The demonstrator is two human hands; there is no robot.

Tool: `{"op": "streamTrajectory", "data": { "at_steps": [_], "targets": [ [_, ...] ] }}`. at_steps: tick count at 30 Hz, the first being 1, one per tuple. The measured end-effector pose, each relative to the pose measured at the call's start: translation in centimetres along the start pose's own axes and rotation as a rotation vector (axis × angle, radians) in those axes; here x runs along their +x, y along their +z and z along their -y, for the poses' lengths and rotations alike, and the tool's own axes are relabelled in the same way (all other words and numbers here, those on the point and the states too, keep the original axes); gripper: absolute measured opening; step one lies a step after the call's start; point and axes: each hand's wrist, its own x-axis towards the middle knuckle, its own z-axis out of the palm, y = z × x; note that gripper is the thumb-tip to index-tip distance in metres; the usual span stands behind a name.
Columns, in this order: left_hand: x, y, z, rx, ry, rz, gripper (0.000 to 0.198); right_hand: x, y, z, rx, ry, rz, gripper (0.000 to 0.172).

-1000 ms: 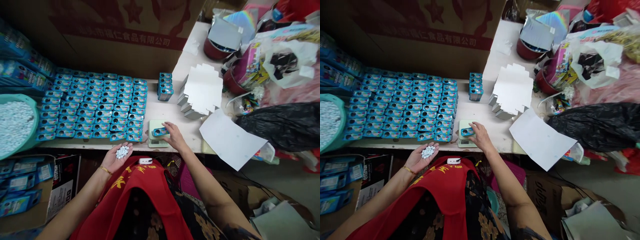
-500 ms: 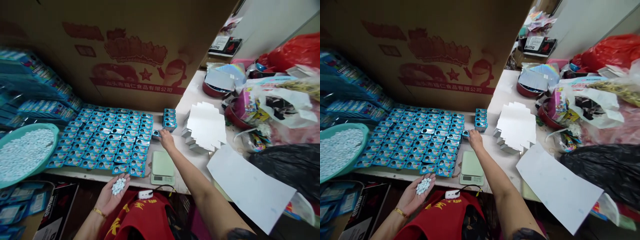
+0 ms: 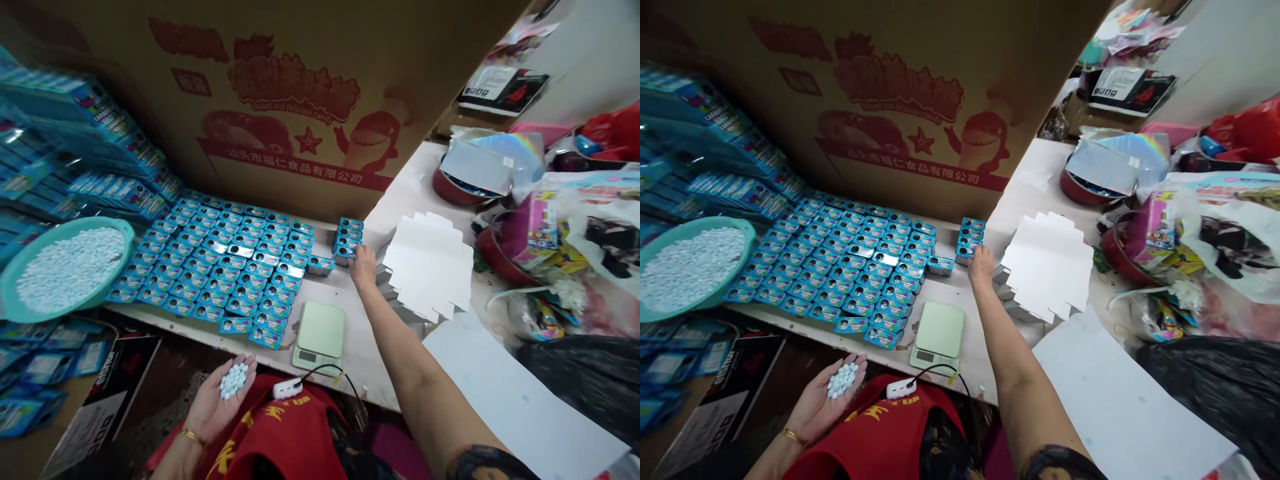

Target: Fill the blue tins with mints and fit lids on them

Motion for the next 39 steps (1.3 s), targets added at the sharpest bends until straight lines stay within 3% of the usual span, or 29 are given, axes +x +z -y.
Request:
{"op": "streamTrajectory", "data": {
  "at_steps": [5, 9, 13, 17, 20, 24, 27, 33, 35, 39],
  "targets": [
    [-0.9, 0.0, 0.6, 0.033, -0.049, 0.007, 0.023, -1.3, 0.3, 0.9, 0.014, -0.063, 0.033, 0.036],
    [-1.2, 0.1, 0.2, 0.145, -0.128, 0.059, 0.019, -3.2, -1.6, 1.1, 0.018, -0.048, 0.077, 0.032],
    [-0.6, -0.1, -0.5, 0.276, -0.191, 0.146, 0.015, -8.9, -5.6, -0.1, 0.05, -0.063, -0.009, 0.033],
    [0.5, 0.0, -0.3, 0.404, -0.306, 0.234, 0.01, -16.2, -7.9, 1.0, 0.139, -0.149, 0.071, 0.033],
    [1.0, 0.4, 0.3, 0.451, -0.339, 0.298, 0.011, -19.2, -7.4, 3.3, 0.186, -0.198, 0.149, 0.034],
    [1.1, 0.4, 1.3, 0.465, -0.352, 0.327, 0.01, -20.3, -6.5, 4.1, 0.223, -0.195, 0.185, 0.04],
    [1.5, -0.2, 2.1, 0.455, -0.351, 0.337, 0.007, -21.3, -6.9, 1.9, 0.345, -0.155, 0.164, 0.048],
    [3.8, -1.5, 4.2, 0.38, -0.311, 0.322, 0.006, -24.9, -5.9, -4.3, 0.584, 0.097, 0.203, 0.029],
    [4.7, -1.3, 5.2, 0.381, -0.277, 0.285, 0.01, -25.2, -4.8, -5.0, 0.614, 0.132, 0.274, 0.028],
    [6.7, 0.2, 7.4, 0.415, -0.187, 0.235, 0.018, -24.7, -2.3, -4.1, 0.685, 0.203, 0.564, 0.034]
  ]
}}
